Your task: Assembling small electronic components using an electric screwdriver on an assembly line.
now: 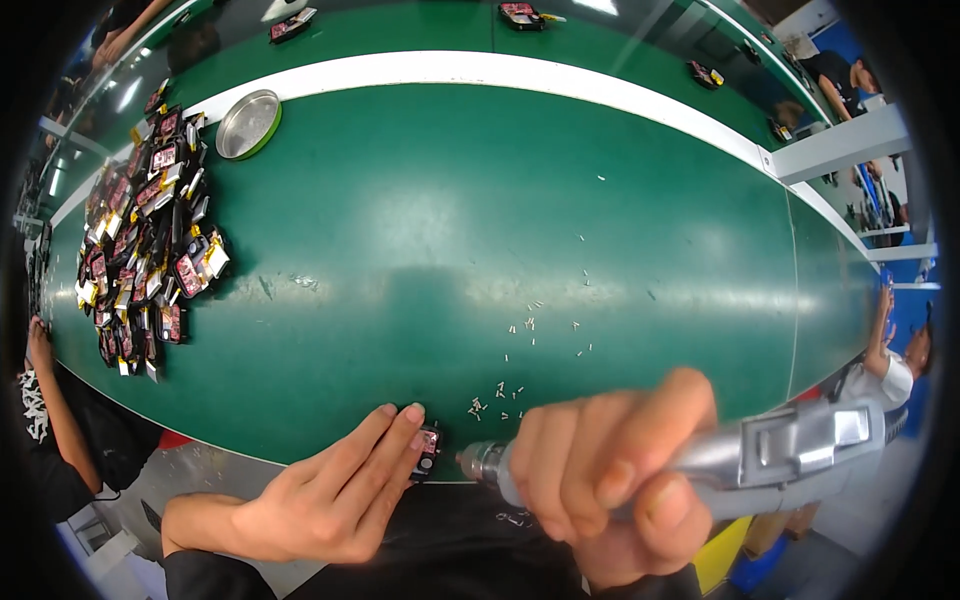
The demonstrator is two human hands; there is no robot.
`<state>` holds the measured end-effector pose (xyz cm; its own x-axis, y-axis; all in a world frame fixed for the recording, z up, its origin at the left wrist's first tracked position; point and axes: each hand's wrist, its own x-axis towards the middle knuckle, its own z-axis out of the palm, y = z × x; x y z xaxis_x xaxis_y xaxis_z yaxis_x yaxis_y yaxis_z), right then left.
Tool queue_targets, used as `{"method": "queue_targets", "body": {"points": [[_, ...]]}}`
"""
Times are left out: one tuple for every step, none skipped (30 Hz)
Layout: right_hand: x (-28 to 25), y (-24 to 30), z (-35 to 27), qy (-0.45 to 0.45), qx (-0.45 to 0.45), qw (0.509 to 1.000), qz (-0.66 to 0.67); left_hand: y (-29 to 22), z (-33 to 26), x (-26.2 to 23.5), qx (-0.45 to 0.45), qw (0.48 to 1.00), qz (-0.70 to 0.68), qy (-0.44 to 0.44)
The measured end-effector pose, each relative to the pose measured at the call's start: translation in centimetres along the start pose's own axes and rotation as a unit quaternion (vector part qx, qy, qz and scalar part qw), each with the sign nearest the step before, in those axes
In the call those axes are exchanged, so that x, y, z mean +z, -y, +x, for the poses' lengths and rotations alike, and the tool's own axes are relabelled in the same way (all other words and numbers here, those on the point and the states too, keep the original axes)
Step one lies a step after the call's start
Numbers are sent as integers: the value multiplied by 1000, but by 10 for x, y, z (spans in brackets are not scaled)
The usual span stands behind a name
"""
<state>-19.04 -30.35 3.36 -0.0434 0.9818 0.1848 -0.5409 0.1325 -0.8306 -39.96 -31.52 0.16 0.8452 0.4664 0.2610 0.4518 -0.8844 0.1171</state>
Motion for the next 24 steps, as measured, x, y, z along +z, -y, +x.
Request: {"method": "queue_targets", "body": {"points": [[0,-4,1,-9,11,1000,7,0,-1,1,-6,1000,-6,-7],[0,-9,2,-8,16,1000,9,0,-2,3,-12,1000,-13,-15],[-1,-11,3,-7,15,1000,3,1,-2,3,-14,1000,-16,-16],[-2,-13,3,-6,14,1000,-4,2,-1,4,-10,1000,-18,-16],[-2,-13,4,-7,17,1000,-7,2,-1,5,-6,1000,-21,-18],[-3,-13,3,-5,24,1000,-7,3,1,5,-7,999,-25,-20],[-3,-14,4,0,32,999,3,3,3,2,-9,1000,-21,-15],[-2,-17,5,1,36,999,9,3,4,0,-11,1000,-18,-10],[2,-18,5,-7,23,1000,0,4,4,1,-13,1000,-20,-10],[3,-20,5,-15,9,1000,-8,4,4,2,-17,999,-23,-16],[2,-21,7,-15,12,1000,-6,4,3,2,-20,999,-25,-22],[-1,-19,11,31,24,999,1,3,2,4,-21,999,-26,-23],[-2,-17,13,78,36,996,10,2,0,8,-28,998,-32,-44],[1,-16,13,78,36,996,10,1,-2,10,-35,997,-36,-64],[6,-18,13,65,34,997,-13,1,-2,12,-36,997,-34,-61],[11,-18,14,52,32,998,-35,1,-2,13,-38,997,-31,-67],[15,-19,15,43,31,998,-36,1,-2,13,-39,996,-26,-72],[17,-19,16,46,30,998,-30,1,-3,14,-40,997,-20,-68],[18,-18,18,61,42,996,-51,1,-4,13,-39,997,-13,-64],[21,-18,21,77,53,993,-72,1,-4,10,-38,998,-4,-59],[20,-20,24,97,49,993,-57,1,-4,6,-40,998,9,-55],[21,-17,23,105,41,993,-46,2,-4,0,-32,999,-2,-37],[21,-12,21,84,71,994,-28,2,-4,-6,-25,999,-10,-19],[20,-9,19,68,96,993,-2,-2,-2,-9,-16,1000,6,-1]]}}
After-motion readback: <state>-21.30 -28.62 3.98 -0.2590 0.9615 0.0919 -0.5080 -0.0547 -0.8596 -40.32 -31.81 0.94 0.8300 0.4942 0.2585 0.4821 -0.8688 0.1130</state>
